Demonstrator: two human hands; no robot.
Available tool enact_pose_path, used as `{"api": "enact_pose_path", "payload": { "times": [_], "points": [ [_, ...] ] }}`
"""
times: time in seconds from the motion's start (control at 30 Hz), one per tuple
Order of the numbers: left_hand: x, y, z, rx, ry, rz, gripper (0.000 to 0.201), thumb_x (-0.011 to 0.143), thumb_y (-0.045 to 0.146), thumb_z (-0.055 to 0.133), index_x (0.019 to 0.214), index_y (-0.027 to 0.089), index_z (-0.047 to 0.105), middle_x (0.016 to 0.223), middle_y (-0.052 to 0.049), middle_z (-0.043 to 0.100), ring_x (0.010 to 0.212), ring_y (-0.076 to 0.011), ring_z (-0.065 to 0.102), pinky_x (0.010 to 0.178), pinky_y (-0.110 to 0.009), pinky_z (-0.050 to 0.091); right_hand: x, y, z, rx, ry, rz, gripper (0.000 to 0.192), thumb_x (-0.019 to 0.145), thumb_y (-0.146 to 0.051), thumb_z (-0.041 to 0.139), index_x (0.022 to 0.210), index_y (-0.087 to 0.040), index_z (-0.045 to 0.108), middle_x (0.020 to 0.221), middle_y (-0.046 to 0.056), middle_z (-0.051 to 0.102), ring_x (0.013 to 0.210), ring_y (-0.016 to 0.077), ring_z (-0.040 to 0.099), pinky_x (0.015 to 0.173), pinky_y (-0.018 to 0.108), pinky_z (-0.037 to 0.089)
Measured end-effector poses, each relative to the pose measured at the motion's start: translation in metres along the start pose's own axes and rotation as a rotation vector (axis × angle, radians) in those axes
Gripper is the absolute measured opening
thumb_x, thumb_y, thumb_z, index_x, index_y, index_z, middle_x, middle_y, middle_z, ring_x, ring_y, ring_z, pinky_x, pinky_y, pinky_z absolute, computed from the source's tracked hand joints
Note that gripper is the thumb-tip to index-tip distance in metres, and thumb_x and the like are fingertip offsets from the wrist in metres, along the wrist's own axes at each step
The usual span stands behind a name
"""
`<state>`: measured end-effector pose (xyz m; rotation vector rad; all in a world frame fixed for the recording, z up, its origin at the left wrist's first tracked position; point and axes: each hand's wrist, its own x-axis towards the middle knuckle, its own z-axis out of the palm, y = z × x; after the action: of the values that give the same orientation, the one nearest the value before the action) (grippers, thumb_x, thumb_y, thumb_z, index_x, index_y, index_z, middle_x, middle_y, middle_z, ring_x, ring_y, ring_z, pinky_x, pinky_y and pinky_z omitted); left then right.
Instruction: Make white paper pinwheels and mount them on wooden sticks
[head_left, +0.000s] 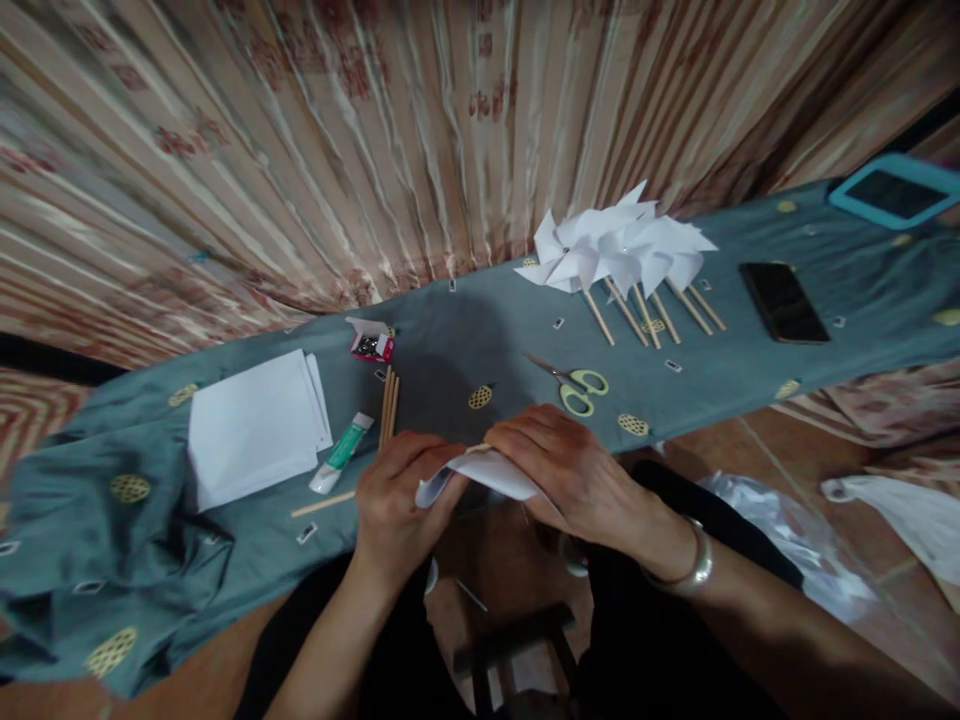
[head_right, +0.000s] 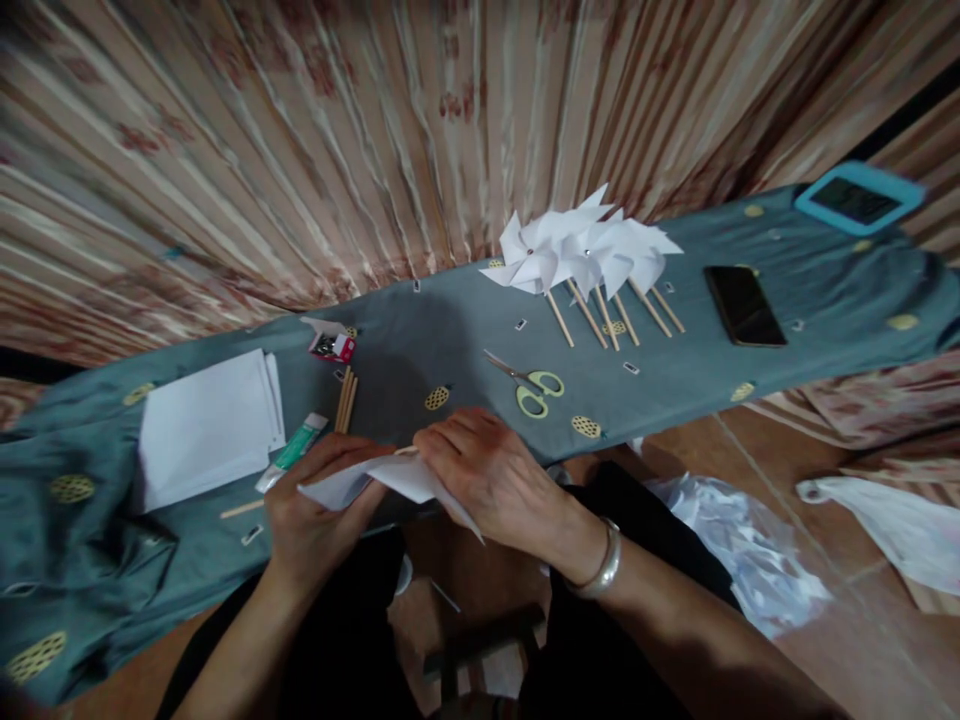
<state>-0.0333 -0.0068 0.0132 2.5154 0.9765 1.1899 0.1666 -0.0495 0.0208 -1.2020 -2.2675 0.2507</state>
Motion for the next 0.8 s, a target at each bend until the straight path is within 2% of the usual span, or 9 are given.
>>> {"api": "enact_pose_path", "payload": {
  "times": [0.1,0.27,0.43,0.5,0.63,0.8],
  "points": [
    [0.002,-0.004,0.005,-0.035,0.035,-0.075,0.002,0.083,0.017,0.071,0.081,0.016,0.072,0.076,-0.003,0.072,0.065,-0.0132,0.068,0.061,-0.022,0.055,0.004,0.006,0.001,0.056,0.040,0.027,0.024,0.099,-0.025,0.042,0.107,-0.011,0.060,0.095,0.010,0.069,0.088,0.0216,0.060,0.080,0.038,0.049],
    [0.002,-0.011,0.010,-0.241,0.036,-0.370,0.009,0.077,0.027,0.074,0.075,0.019,0.074,0.074,-0.003,0.074,0.061,-0.0153,0.068,0.059,-0.024,0.055,0.009,0.013,0.007,0.070,0.135,0.118,0.028,0.096,-0.030,0.052,0.117,-0.014,0.060,0.105,0.011,0.072,0.099,0.0225,0.065,0.087,0.041,0.053],
    [0.008,-0.019,0.017,-0.517,0.262,-0.835,0.024,0.060,0.031,0.087,0.071,0.014,0.074,0.067,-0.006,0.074,0.060,-0.0192,0.068,0.057,-0.027,0.055,0.013,0.021,0.008,0.044,0.280,0.238,0.053,0.089,-0.040,0.064,0.133,-0.012,0.052,0.128,0.017,0.064,0.121,0.0277,0.060,0.101,0.048,0.051],
    [0.013,-0.022,0.020,-0.632,0.350,-0.951,0.029,0.054,0.030,0.090,0.071,0.013,0.074,0.069,-0.007,0.075,0.060,-0.0195,0.069,0.058,-0.028,0.056,0.014,0.024,0.008,0.053,0.326,0.239,0.056,0.089,-0.040,0.064,0.136,-0.013,0.049,0.131,0.018,0.063,0.124,0.0282,0.058,0.102,0.050,0.050],
    [0.020,-0.026,0.023,-0.844,0.493,-1.040,0.036,0.050,0.027,0.091,0.079,0.011,0.075,0.079,-0.009,0.077,0.069,-0.0211,0.072,0.068,-0.030,0.059,0.014,0.027,0.015,0.085,0.346,0.303,0.057,0.089,-0.041,0.063,0.137,-0.015,0.049,0.132,0.018,0.063,0.123,0.0289,0.059,0.102,0.052,0.050],
    [0.027,-0.028,0.021,-0.978,0.542,-1.081,0.040,0.049,0.027,0.091,0.082,0.011,0.075,0.081,-0.009,0.077,0.073,-0.0211,0.073,0.078,-0.032,0.058,0.012,0.021,0.030,0.169,0.301,0.409,0.055,0.086,-0.042,0.064,0.134,-0.017,0.053,0.126,0.016,0.067,0.118,0.0299,0.064,0.099,0.053,0.051]
  ]
}}
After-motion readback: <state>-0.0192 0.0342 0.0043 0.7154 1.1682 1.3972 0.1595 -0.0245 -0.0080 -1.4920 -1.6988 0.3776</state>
